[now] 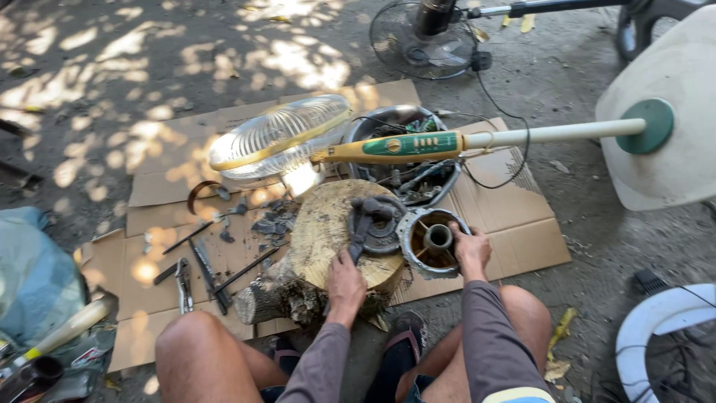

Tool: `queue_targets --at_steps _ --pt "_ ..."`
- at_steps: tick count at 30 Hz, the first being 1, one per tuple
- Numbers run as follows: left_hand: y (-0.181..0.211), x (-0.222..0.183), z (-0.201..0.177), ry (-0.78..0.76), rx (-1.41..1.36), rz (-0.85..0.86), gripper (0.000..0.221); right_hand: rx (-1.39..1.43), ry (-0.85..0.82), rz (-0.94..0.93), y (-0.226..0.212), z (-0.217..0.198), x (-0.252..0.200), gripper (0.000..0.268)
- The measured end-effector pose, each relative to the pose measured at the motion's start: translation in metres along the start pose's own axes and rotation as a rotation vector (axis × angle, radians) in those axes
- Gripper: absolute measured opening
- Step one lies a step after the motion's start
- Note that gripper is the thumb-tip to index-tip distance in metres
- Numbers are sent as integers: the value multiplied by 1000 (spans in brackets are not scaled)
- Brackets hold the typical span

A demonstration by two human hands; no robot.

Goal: Disassembling an electric fan motor by striking a metal rod with a hammer to separate the components.

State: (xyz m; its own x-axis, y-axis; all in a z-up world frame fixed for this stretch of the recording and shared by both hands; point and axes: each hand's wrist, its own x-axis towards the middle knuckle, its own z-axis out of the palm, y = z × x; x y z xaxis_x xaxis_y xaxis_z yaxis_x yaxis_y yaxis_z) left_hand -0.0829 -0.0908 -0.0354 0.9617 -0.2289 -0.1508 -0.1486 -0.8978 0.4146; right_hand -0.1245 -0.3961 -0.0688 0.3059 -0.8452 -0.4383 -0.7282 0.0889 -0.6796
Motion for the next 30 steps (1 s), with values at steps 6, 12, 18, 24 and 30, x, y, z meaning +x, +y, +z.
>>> queue_targets --at_steps 6,12,18,24,30 --pt "4 -42 -47 -239 -480 -161 39 -151 -104 -48 -44 -30 -40 60" --pt "37 -54 -59 -351 -724 -44 43 -67 6 22 -23 -7 -24 62" --pt "32 -53 -10 -349 -543 -90 42 -42 1 29 -24 -8 -25 62" --pt "69 -70 -72 -229 -700 16 38 -17 -5 34 -26 -11 -34 61" --pt "129 -41 -160 257 -1257 853 43 -17 10 26 -25 -9 -30 61"
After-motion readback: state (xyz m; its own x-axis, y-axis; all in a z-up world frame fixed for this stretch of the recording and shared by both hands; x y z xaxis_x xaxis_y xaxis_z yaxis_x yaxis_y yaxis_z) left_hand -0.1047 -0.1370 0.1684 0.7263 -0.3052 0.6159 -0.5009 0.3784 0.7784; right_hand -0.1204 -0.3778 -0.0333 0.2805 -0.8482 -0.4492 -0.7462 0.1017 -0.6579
